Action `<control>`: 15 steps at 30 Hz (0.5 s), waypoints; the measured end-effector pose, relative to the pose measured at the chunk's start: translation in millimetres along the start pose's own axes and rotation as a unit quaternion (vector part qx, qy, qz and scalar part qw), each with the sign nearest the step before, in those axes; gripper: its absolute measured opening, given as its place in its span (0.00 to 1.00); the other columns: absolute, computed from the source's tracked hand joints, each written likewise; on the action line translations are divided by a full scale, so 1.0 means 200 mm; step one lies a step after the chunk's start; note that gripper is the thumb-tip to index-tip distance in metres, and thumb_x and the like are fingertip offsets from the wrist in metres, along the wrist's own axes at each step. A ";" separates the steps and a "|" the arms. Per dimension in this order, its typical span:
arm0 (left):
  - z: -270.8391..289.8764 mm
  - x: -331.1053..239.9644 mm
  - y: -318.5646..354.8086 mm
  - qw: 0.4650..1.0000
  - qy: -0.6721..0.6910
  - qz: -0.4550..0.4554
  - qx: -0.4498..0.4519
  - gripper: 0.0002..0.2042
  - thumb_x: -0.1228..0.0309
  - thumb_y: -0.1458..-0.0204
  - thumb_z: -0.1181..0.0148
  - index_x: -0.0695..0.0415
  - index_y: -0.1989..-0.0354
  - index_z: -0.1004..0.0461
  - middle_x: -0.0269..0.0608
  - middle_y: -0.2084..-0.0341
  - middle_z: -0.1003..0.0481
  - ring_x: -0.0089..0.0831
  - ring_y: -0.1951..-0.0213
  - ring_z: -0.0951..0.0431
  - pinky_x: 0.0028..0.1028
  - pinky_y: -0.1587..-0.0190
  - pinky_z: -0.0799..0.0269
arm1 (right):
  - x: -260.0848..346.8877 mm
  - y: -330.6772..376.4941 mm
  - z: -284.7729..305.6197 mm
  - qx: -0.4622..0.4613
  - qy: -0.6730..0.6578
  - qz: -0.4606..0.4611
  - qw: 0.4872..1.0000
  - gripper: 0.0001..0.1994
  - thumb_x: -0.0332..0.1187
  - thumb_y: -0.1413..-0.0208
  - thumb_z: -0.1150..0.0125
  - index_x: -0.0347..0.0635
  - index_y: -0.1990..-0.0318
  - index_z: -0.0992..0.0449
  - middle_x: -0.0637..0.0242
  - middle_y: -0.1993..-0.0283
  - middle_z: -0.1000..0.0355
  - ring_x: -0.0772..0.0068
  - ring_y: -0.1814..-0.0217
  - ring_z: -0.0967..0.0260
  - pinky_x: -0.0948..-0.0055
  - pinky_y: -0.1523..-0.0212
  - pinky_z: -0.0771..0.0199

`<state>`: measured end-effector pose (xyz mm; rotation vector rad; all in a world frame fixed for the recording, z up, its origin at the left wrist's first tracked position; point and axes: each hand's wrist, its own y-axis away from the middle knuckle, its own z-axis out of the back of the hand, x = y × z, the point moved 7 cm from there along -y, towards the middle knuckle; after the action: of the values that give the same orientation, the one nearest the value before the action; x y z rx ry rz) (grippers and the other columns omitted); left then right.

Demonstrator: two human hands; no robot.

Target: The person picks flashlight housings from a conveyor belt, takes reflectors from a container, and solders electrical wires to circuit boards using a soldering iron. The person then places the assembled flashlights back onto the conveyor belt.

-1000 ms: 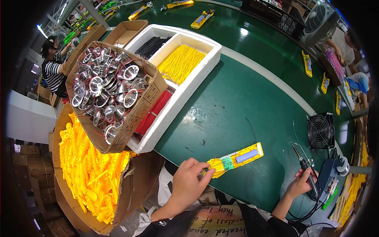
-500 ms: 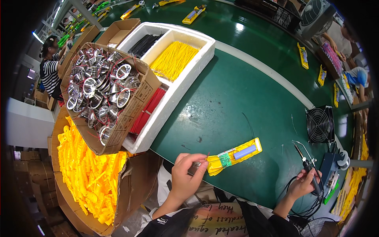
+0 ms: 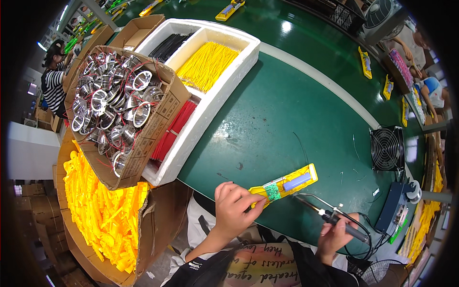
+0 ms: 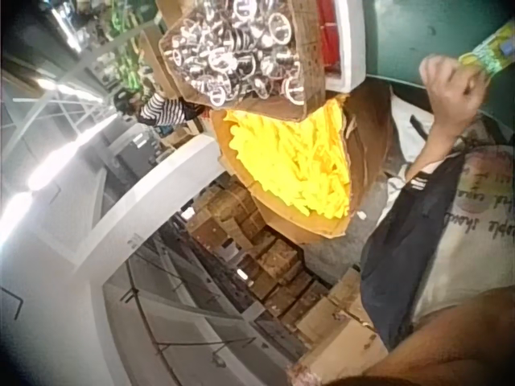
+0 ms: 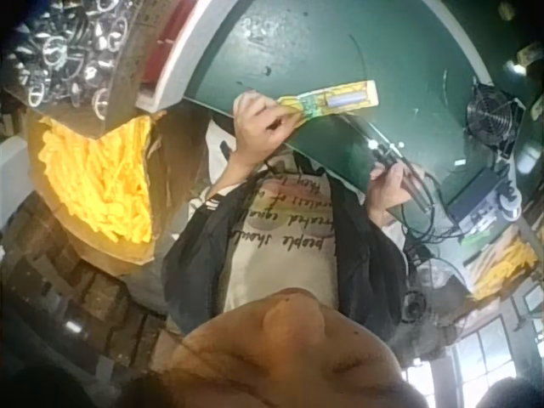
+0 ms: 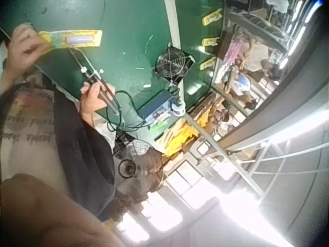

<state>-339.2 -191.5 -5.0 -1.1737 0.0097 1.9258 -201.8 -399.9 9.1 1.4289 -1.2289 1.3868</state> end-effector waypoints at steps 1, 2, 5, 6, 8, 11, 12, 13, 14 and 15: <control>0.00 0.00 0.00 1.000 0.001 0.000 0.001 0.05 0.74 0.71 0.36 0.53 0.82 0.26 0.28 0.86 0.36 0.28 0.77 0.36 0.32 0.62 0.40 | -0.03 0.02 -0.01 0.017 -0.002 -0.005 1.000 0.15 0.37 0.53 0.44 0.37 0.70 0.43 0.63 0.82 0.40 0.81 0.90 0.43 0.85 0.90 0.42; -0.01 0.01 0.01 1.000 0.008 0.003 0.003 0.05 0.74 0.71 0.36 0.53 0.82 0.26 0.28 0.87 0.37 0.28 0.78 0.36 0.32 0.62 0.40 | -0.05 0.04 -0.02 0.021 0.004 -0.014 1.000 0.15 0.36 0.53 0.44 0.37 0.70 0.43 0.63 0.82 0.40 0.80 0.90 0.43 0.85 0.90 0.41; -0.01 0.02 0.01 1.000 0.018 0.011 0.002 0.05 0.75 0.71 0.36 0.53 0.82 0.26 0.29 0.87 0.37 0.28 0.78 0.36 0.33 0.61 0.39 | -0.05 0.07 -0.07 0.034 0.008 -0.026 0.999 0.14 0.35 0.54 0.45 0.36 0.70 0.43 0.61 0.82 0.39 0.78 0.90 0.41 0.83 0.89 0.40; -0.01 0.02 0.02 1.000 0.021 0.016 0.000 0.05 0.75 0.71 0.37 0.53 0.82 0.26 0.29 0.87 0.38 0.28 0.78 0.36 0.33 0.61 0.39 | -0.06 0.08 -0.08 0.046 0.018 -0.032 0.998 0.14 0.35 0.53 0.45 0.36 0.70 0.43 0.61 0.83 0.38 0.78 0.89 0.41 0.83 0.89 0.40; -0.01 0.02 0.02 1.000 0.023 0.017 -0.001 0.05 0.75 0.71 0.37 0.53 0.82 0.26 0.29 0.87 0.38 0.28 0.79 0.37 0.33 0.61 0.39 | -0.06 0.08 -0.11 0.069 0.030 -0.037 0.996 0.13 0.34 0.53 0.46 0.36 0.69 0.42 0.59 0.83 0.37 0.78 0.89 0.40 0.82 0.88 0.39; -0.01 0.02 0.02 0.999 0.025 0.020 -0.003 0.05 0.75 0.71 0.37 0.53 0.83 0.26 0.29 0.88 0.38 0.28 0.79 0.37 0.33 0.61 0.39 | -0.07 0.09 -0.14 0.061 0.072 -0.037 0.995 0.17 0.41 0.54 0.43 0.40 0.71 0.44 0.64 0.85 0.38 0.80 0.91 0.42 0.86 0.91 0.42; -0.01 0.02 0.02 0.999 0.025 0.021 -0.003 0.05 0.75 0.71 0.37 0.53 0.83 0.26 0.30 0.88 0.38 0.28 0.79 0.37 0.33 0.61 0.39 | -0.07 0.09 -0.13 0.061 0.073 -0.037 0.995 0.17 0.41 0.54 0.43 0.40 0.71 0.44 0.64 0.85 0.38 0.80 0.91 0.42 0.86 0.91 0.42; -0.01 0.02 0.02 0.999 0.025 0.022 -0.003 0.05 0.75 0.71 0.37 0.53 0.83 0.26 0.30 0.88 0.38 0.28 0.79 0.37 0.33 0.61 0.39 | -0.08 0.09 -0.13 0.077 0.060 -0.043 0.994 0.15 0.37 0.53 0.45 0.38 0.70 0.43 0.62 0.83 0.37 0.79 0.89 0.41 0.84 0.89 0.40; -0.01 0.02 0.02 0.999 0.024 0.022 -0.005 0.05 0.75 0.71 0.37 0.53 0.83 0.26 0.30 0.88 0.38 0.28 0.79 0.37 0.33 0.61 0.39 | -0.08 0.09 -0.14 0.094 0.048 -0.048 0.993 0.12 0.32 0.52 0.46 0.36 0.69 0.42 0.59 0.82 0.37 0.78 0.88 0.40 0.83 0.87 0.38; 0.00 0.02 0.02 0.999 0.022 0.023 -0.007 0.05 0.75 0.71 0.37 0.53 0.83 0.26 0.29 0.88 0.38 0.28 0.79 0.37 0.33 0.61 0.39 | -0.08 0.09 -0.13 0.093 0.048 -0.049 0.993 0.12 0.32 0.52 0.46 0.36 0.69 0.42 0.59 0.82 0.37 0.78 0.88 0.40 0.83 0.87 0.38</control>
<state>-342.1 -191.0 -10.4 -1.2355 0.0479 1.9419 -225.5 -376.2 -6.0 1.5096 -0.9763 1.5156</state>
